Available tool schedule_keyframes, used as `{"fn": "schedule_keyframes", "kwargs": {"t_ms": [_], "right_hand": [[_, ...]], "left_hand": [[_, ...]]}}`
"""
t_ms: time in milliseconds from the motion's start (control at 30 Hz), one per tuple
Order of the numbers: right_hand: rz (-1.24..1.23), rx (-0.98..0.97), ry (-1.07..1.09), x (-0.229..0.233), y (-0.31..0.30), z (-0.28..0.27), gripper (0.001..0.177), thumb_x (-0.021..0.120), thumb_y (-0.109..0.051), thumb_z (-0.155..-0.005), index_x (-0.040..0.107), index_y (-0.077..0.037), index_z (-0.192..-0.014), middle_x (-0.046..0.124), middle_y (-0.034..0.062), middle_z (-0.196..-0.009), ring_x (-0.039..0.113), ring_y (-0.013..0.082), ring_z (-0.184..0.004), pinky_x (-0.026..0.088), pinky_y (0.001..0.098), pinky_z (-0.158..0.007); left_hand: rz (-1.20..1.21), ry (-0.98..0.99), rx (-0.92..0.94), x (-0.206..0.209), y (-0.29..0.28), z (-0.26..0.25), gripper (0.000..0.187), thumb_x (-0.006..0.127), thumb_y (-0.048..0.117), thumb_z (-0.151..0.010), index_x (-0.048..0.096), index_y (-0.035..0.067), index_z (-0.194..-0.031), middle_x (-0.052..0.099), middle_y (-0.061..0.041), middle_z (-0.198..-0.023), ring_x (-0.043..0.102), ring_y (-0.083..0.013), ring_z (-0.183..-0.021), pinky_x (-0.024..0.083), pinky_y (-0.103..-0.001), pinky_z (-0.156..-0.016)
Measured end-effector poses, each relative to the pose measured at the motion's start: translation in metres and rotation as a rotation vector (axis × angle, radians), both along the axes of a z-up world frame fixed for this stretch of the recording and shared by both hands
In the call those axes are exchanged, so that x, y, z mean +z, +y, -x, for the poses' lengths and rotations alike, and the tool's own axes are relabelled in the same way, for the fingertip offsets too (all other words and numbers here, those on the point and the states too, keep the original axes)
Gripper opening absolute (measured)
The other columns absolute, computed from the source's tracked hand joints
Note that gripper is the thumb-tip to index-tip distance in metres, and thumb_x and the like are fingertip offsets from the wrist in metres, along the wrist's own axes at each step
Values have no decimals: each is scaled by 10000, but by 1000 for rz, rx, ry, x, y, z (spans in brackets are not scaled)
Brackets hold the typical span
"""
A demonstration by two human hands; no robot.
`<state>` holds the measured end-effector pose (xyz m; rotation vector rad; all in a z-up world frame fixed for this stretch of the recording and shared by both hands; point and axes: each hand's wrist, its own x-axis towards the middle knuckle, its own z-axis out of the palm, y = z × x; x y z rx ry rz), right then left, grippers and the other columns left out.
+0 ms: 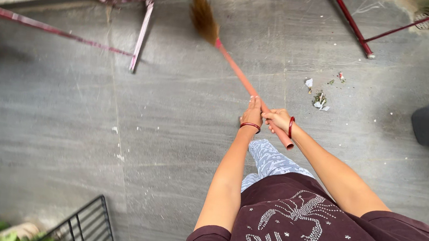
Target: The person sweeps a tiled balcony floor using a broom to gather small pieces of debris into a pile.
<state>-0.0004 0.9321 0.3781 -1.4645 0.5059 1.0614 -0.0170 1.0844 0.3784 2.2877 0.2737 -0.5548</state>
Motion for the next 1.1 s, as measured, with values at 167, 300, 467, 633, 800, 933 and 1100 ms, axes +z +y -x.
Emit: {"fn": "schedule_keyframes", "kwargs": {"t_ms": [167, 300, 467, 633, 800, 933, 1100], "right_hand": [[22, -323, 34, 14, -47, -24, 234, 710, -185, -937, 704, 3, -1076, 636, 55, -751, 564, 132, -510, 437, 283, -402], [33, -471, 52, 35, -85, 1, 235, 700, -193, -944, 708, 7, -1068, 641, 56, -751, 563, 124, -519, 448, 276, -410], [112, -654, 62, 53, -97, 36, 266, 679, -211, -942, 713, 10, -1087, 630, 49, -744, 547, 118, -508, 447, 273, -407], [109, -916, 48, 58, -82, 80, 292, 684, -228, -946, 706, 13, -1109, 633, 47, -748, 544, 109, -515, 443, 266, -412], [223, -1115, 63, 101, -25, 123, 282, 693, -232, -934, 711, -3, -1098, 628, 39, -746, 542, 116, -517, 436, 274, -412], [319, -1039, 11, 162, 42, 164, 315, 678, -246, -946, 714, 30, -1093, 607, 55, -721, 555, 134, -491, 442, 311, -391], [366, -822, 115, 212, 128, 192, 435, 666, -296, -870, 619, -167, -1283, 654, 51, -697, 564, 146, -445, 475, 336, -407]], "left_hand": [[-3, -92, -424, -11, -41, -59, 729, 615, 163, -933, 288, 7, -1566, 281, -253, -1638, 363, -360, -1493, 398, -445, -1161], [30, -50, -633, -21, -83, -61, 769, 666, 207, -928, 281, 9, -1565, 291, -254, -1633, 381, -357, -1483, 416, -433, -1156], [113, -9, -842, -20, -112, -48, 797, 652, 168, -939, 228, 0, -1592, 210, -261, -1665, 378, -372, -1475, 411, -441, -1141], [105, 4, -1121, -16, -122, -41, 814, 671, 158, -907, 236, 14, -1580, 216, -248, -1655, 366, -372, -1481, 392, -444, -1159], [140, -130, -1403, 5, -101, -20, 793, 673, 114, -893, 281, -23, -1568, 268, -286, -1633, 348, -397, -1500, 389, -437, -1185], [388, -384, -1551, 38, -47, -5, 568, 633, 117, -933, 451, -46, -1445, 395, -261, -1593, 394, -391, -1493, 385, -472, -1197], [575, -521, -1725, 61, 32, -6, 559, 638, 123, -873, 515, -73, -1382, 482, -240, -1517, 451, -376, -1467, 366, -502, -1239]]}}
